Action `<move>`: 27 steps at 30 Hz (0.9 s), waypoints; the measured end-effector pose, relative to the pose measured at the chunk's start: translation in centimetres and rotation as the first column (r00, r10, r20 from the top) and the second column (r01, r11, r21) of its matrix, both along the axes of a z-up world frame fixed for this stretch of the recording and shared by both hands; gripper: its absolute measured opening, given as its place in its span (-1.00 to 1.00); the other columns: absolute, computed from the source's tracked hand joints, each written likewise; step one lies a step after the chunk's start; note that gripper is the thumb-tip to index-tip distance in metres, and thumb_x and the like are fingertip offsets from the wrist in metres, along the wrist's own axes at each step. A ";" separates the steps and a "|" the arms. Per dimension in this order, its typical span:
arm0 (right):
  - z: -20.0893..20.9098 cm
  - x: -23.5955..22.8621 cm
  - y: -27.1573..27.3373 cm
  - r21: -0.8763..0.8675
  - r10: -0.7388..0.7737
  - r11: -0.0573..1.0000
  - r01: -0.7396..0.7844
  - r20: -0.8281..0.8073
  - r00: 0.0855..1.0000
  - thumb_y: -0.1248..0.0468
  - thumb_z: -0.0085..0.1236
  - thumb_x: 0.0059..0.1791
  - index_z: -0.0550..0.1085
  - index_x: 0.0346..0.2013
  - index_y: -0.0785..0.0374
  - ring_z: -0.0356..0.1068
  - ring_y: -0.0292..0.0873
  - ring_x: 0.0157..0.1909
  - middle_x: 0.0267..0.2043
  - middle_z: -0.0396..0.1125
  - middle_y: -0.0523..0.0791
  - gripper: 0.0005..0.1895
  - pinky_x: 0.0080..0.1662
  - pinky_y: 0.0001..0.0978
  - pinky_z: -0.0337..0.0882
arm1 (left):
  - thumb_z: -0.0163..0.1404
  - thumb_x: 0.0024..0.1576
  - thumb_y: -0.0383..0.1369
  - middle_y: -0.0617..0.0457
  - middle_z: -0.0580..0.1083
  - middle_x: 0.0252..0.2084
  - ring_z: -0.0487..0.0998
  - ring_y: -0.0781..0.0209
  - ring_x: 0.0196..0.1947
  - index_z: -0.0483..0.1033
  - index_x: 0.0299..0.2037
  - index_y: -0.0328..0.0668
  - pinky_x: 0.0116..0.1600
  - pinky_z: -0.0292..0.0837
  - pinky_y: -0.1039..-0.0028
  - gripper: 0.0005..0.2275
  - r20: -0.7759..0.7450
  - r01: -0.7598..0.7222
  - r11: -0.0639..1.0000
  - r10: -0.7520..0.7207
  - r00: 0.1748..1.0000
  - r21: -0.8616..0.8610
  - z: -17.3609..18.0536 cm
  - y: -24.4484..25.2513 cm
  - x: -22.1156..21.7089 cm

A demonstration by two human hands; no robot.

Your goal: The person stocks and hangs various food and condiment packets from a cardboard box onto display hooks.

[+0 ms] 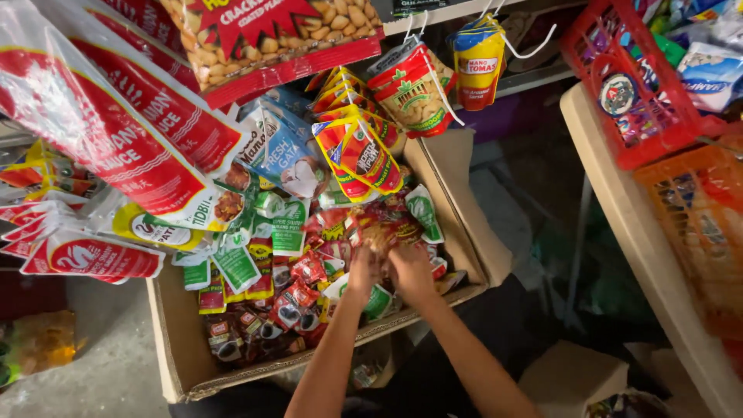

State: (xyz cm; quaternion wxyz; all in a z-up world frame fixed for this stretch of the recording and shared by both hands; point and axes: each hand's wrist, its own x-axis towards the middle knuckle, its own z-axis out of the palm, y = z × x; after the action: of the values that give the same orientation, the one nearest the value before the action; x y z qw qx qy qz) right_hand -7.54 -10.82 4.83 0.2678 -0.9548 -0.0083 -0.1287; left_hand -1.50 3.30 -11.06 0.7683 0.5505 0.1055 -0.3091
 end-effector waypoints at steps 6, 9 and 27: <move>2.9 -4.8 3.7 -0.012 0.171 0.985 -0.171 0.000 0.985 0.25 0.30 -0.11 0.48 -0.14 0.21 0.38 0.12 0.10 -0.08 0.41 -0.06 -0.72 0.07 0.02 0.30 | 0.11 0.09 -0.39 -0.06 0.60 -0.11 0.64 0.08 -0.19 0.53 0.00 -0.32 -0.07 0.56 0.25 -0.71 -0.277 -0.276 0.955 0.237 0.931 -0.112 10.2 -0.3 0.9; 4.1 -4.5 3.5 0.151 -0.042 0.988 0.010 0.213 0.976 0.14 0.37 -0.15 0.52 -0.11 0.20 0.38 0.09 0.06 0.00 0.40 0.00 -0.62 0.08 -0.09 0.30 | 0.18 0.04 -0.43 -0.04 0.61 -0.09 0.63 0.09 -0.14 0.51 0.03 -0.33 -0.03 0.54 0.26 -0.66 -0.203 -0.202 0.971 0.175 0.963 -0.124 11.5 0.9 0.9; 21.3 4.0 1.8 0.905 -0.004 0.387 -0.176 0.192 0.981 0.30 0.24 -0.03 0.56 -0.29 0.36 0.43 -0.29 -0.20 -0.24 0.47 -0.09 -0.86 -0.13 -0.39 0.43 | 0.22 0.10 -0.49 0.00 0.57 -0.37 0.58 0.26 -0.35 0.60 -0.32 -0.34 -0.19 0.49 0.47 -0.92 0.815 -0.201 0.978 0.078 0.574 0.048 38.3 5.2 2.4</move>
State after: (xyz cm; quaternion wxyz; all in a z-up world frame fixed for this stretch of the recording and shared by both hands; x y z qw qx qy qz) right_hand -3.55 -9.00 26.11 0.7542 -0.6328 -0.0073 -0.1754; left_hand 0.86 8.49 27.26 0.7147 0.6711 -0.1918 0.0447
